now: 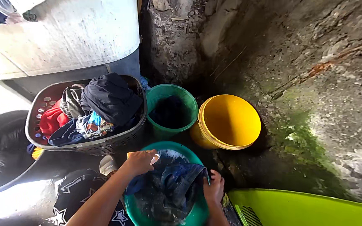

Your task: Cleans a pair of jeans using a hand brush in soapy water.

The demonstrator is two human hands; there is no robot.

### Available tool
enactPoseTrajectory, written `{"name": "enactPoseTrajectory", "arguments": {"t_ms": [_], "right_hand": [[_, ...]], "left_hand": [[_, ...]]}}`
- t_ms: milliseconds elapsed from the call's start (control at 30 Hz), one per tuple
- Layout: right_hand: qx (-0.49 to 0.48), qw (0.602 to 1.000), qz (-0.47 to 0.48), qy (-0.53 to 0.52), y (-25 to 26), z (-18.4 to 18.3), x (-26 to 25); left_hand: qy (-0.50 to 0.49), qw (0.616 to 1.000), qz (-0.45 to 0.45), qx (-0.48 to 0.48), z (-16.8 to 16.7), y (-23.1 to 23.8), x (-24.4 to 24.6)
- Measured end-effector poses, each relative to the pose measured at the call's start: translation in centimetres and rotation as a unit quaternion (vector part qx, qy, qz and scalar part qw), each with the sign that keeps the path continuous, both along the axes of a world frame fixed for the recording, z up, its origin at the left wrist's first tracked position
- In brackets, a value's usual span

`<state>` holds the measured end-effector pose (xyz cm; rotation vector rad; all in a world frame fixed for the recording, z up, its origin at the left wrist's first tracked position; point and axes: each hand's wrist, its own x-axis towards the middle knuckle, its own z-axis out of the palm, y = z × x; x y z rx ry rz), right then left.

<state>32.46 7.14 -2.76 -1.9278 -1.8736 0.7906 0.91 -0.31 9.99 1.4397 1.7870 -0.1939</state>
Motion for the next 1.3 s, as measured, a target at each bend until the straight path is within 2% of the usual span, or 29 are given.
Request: {"name": "enactPoseTrajectory", "arguments": {"t_ms": [100,167,267,333,367,433,500,567,600,633,700,733,767,833,900,967,1033,1133,1200,1300], "right_hand": [[-0.145,0.987,0.015,-0.063,-2.8,-3.7,-0.9],[-0.225,0.973,-0.007,-0.053,-4.7,-5.5,-1.5],[-0.266,0.945,-0.185,0.043,-7.0,-7.8,-1.9],[-0.303,0.88,-0.322,0.173,-9.1,-7.8,-2.8],[-0.331,0.856,-0.341,0.204,-10.1,-7.5,-3.2],[-0.378,0.86,-0.279,0.199,-11.1,-8.0,-3.4],[-0.392,0.892,-0.14,0.178,-10.1,-7.0,-3.0],[-0.342,0.914,-0.027,0.216,-7.5,-3.7,-2.6],[-0.307,0.915,-0.005,0.26,-6.1,-2.1,-2.1],[-0.277,0.905,-0.013,0.323,-4.9,-1.0,-1.6],[-0.263,0.864,-0.092,0.42,-3.1,-0.8,-0.7],[-0.276,0.852,-0.131,0.425,-2.4,-1.5,-0.5],[-0.314,0.844,-0.127,0.415,-2.1,-2.4,-0.3],[-0.361,0.859,-0.089,0.353,-1.8,-4.6,-1.2],[-0.323,0.886,-0.118,0.311,-2.1,-6.1,-3.2],[-0.27,0.896,-0.123,0.329,-2.9,-4.5,-4.8],[-0.223,0.882,-0.115,0.399,-3.3,-0.8,-5.0],[-0.142,0.859,-0.085,0.485,-3.9,5.1,-3.7],[-0.089,0.85,-0.069,0.515,-4.0,9.2,-2.9],[-0.032,0.834,-0.041,0.549,-4.4,13.9,-2.6]], "left_hand": [[-0.001,1.0,-0.005,-0.002,-0.1,0.0,0.0],[-0.003,1.0,-0.009,-0.006,-0.2,0.1,0.1],[-0.004,1.0,-0.016,-0.006,-0.5,0.2,0.2],[-0.004,1.0,-0.02,-0.006,-0.5,0.2,0.4],[-0.006,1.0,-0.021,-0.004,-0.5,0.2,0.4],[-0.01,1.0,-0.022,-0.001,-0.4,0.2,0.4],[-0.011,1.0,-0.022,0.002,-0.3,0.1,0.3],[-0.01,1.0,-0.023,0.002,-0.3,-0.1,0.1],[-0.009,1.0,-0.023,0.001,-0.3,-0.2,0.0],[-0.009,1.0,-0.022,0.001,-0.4,-0.3,-0.2],[-0.01,1.0,-0.014,0.001,-0.7,-0.5,-0.4],[-0.01,1.0,-0.01,0.004,-0.9,-0.5,-0.5],[-0.01,1.0,-0.006,0.007,-1.1,-0.5,-0.6],[-0.016,1.0,-0.005,0.02,-1.8,-0.3,-0.8],[-0.027,0.999,-0.003,0.023,-2.9,-0.5,-0.8],[-0.044,0.999,-0.01,0.018,-4.4,-1.2,-0.2],[-0.078,0.996,-0.043,-0.002,-6.0,-2.0,0.7],[-0.097,0.987,-0.095,-0.09,-9.0,-3.2,2.6],[-0.063,0.987,-0.063,-0.137,-10.4,-3.8,4.2],[-0.035,0.994,0.038,-0.101,-11.2,-4.6,6.9]]}}
